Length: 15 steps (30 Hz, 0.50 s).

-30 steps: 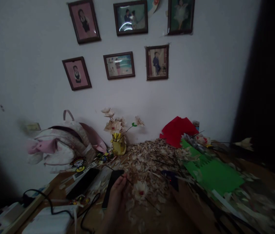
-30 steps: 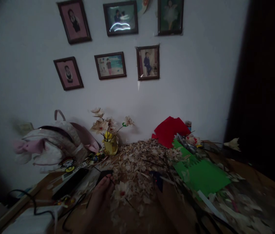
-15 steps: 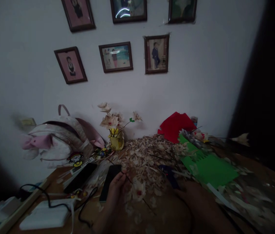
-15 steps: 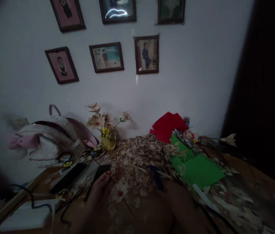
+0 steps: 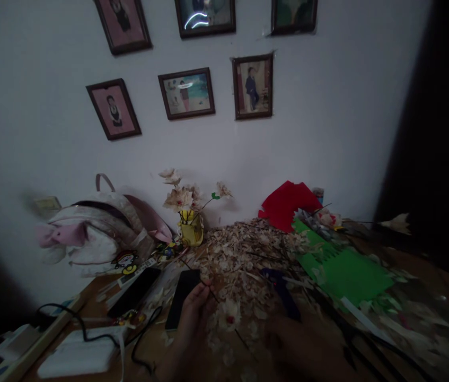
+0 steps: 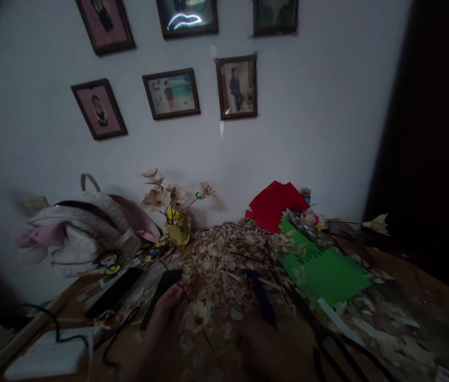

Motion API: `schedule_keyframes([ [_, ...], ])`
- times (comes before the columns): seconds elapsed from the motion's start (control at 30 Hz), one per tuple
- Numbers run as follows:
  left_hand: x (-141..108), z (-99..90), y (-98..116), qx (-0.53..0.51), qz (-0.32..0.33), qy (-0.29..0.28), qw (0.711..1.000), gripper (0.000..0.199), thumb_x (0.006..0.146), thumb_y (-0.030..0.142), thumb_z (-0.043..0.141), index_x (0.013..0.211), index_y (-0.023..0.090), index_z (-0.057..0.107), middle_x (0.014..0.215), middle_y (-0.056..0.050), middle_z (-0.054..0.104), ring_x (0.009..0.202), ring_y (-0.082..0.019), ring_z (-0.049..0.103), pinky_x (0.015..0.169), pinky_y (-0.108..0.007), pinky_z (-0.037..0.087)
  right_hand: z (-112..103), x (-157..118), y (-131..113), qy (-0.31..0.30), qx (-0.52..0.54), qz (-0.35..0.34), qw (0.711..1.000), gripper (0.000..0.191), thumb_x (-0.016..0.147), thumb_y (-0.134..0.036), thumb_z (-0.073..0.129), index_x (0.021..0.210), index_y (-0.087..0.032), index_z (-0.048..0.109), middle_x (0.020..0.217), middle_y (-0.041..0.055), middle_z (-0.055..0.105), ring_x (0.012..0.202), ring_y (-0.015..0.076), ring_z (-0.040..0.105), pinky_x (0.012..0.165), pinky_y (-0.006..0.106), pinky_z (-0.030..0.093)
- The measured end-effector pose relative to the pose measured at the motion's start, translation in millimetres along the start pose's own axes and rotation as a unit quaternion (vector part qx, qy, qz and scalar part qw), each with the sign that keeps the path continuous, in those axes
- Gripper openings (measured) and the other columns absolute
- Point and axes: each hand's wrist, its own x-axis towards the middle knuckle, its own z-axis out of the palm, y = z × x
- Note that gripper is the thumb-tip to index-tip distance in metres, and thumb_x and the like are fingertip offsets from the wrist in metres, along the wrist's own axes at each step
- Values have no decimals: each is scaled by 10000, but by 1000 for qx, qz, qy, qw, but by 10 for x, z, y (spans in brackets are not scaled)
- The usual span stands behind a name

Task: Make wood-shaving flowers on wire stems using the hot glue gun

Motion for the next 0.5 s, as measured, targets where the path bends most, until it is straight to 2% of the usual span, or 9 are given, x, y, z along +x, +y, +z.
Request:
schedule_keyframes([
  [0.1, 12, -10, -4, -2, -2, 4, 1000, 231, 533, 159, 766, 744, 137, 674, 658, 3, 646, 628, -105, 595, 618, -179, 479, -6, -6, -34, -43, -34, -22, 998, 267, 643, -231, 485, 774, -385, 659, 804, -31, 677, 744, 206, 613, 674, 306, 423],
  [0.2, 21, -22, -12, -1, 6, -2, 1000, 254, 533, 193, 775, 758, 129, 674, 649, 2, 644, 643, -109, 596, 635, -182, 473, -10, -17, -60, -62, -91, 12, 994, 243, 611, -243, 502, 768, -349, 655, 827, 0, 671, 738, 226, 606, 611, 299, 406],
  [0.33, 16, -11, -3, 5, 14, -6, 1000, 253, 521, 209, 783, 736, 131, 673, 647, 1, 646, 635, -118, 593, 629, -196, 459, -53, -25, -134, -70, -78, 11, 994, 243, 607, -209, 494, 734, -342, 654, 729, -12, 669, 670, 191, 603, 562, 258, 380],
  [0.43, 7, 0, 35, 38, 54, 6, 998, 269, 523, 250, 786, 745, 145, 676, 634, 3, 643, 621, -123, 580, 611, -198, 443, -50, 29, -186, -45, -78, 58, 994, 181, 610, -252, 522, 685, -342, 660, 699, -8, 670, 663, 206, 604, 568, 277, 389],
  [0.5, -18, -3, 67, 91, 107, 27, 990, 263, 527, 263, 786, 746, 155, 686, 631, 5, 646, 635, -135, 576, 615, -195, 434, 3, 108, -169, -59, -21, 53, 997, 185, 622, -211, 506, 687, -297, 656, 694, -10, 672, 665, 182, 608, 575, 254, 399],
])
